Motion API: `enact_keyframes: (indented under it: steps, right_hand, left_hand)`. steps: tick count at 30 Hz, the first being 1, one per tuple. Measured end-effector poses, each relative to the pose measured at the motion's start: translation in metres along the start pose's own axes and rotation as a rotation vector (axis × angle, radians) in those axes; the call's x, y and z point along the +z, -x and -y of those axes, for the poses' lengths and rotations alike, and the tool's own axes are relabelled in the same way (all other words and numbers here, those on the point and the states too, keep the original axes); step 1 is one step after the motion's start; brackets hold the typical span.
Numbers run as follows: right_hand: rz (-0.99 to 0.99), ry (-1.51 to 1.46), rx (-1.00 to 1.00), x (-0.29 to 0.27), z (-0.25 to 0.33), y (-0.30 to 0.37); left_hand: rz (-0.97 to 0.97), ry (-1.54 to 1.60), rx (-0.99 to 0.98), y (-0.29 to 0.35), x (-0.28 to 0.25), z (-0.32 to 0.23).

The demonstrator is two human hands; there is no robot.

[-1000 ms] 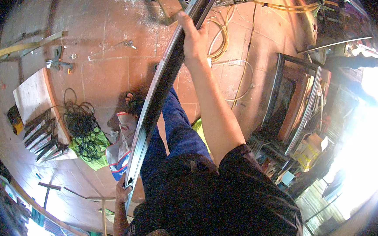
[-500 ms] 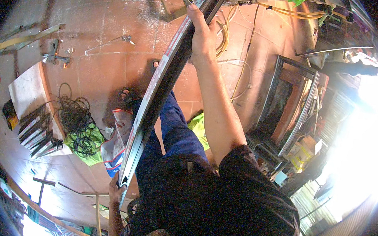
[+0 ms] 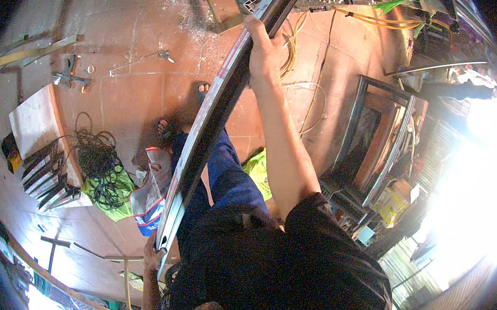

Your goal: The person repeatedly picks up long metal profiles from a stack, carries them to a workbench, and places them down. This cycle is repeated multiple times throughout the clip.

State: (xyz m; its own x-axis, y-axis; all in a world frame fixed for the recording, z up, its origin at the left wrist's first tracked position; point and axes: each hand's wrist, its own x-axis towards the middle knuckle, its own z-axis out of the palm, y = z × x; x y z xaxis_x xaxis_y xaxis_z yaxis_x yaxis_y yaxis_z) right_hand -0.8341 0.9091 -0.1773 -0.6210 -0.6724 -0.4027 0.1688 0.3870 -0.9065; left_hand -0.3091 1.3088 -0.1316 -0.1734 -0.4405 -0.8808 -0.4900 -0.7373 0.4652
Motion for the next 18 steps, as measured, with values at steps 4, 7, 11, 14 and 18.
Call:
enact_keyframes:
  steps: [4, 7, 11, 14, 18]
  right_hand:
    - [0.013, -0.028, -0.036, 0.001, 0.002, 0.001]
    - [0.038, -0.028, -0.027, 0.003, 0.007, 0.007]
    - [0.006, -0.096, -0.041, 0.013, 0.011, 0.026]
    - [0.006, -0.112, 0.037, 0.013, 0.013, 0.029]
    - [-0.011, -0.048, 0.009, 0.005, 0.015, 0.005]
  left_hand:
    - [0.0, 0.041, 0.02, 0.003, -0.003, -0.003]
    - [0.004, 0.094, 0.0, 0.009, -0.008, -0.008]
    - [0.017, 0.122, -0.016, 0.011, -0.014, -0.009]
    - [-0.016, 0.1, -0.01, 0.011, -0.017, -0.008]
    - [0.048, 0.088, -0.046, 0.008, -0.012, -0.013]
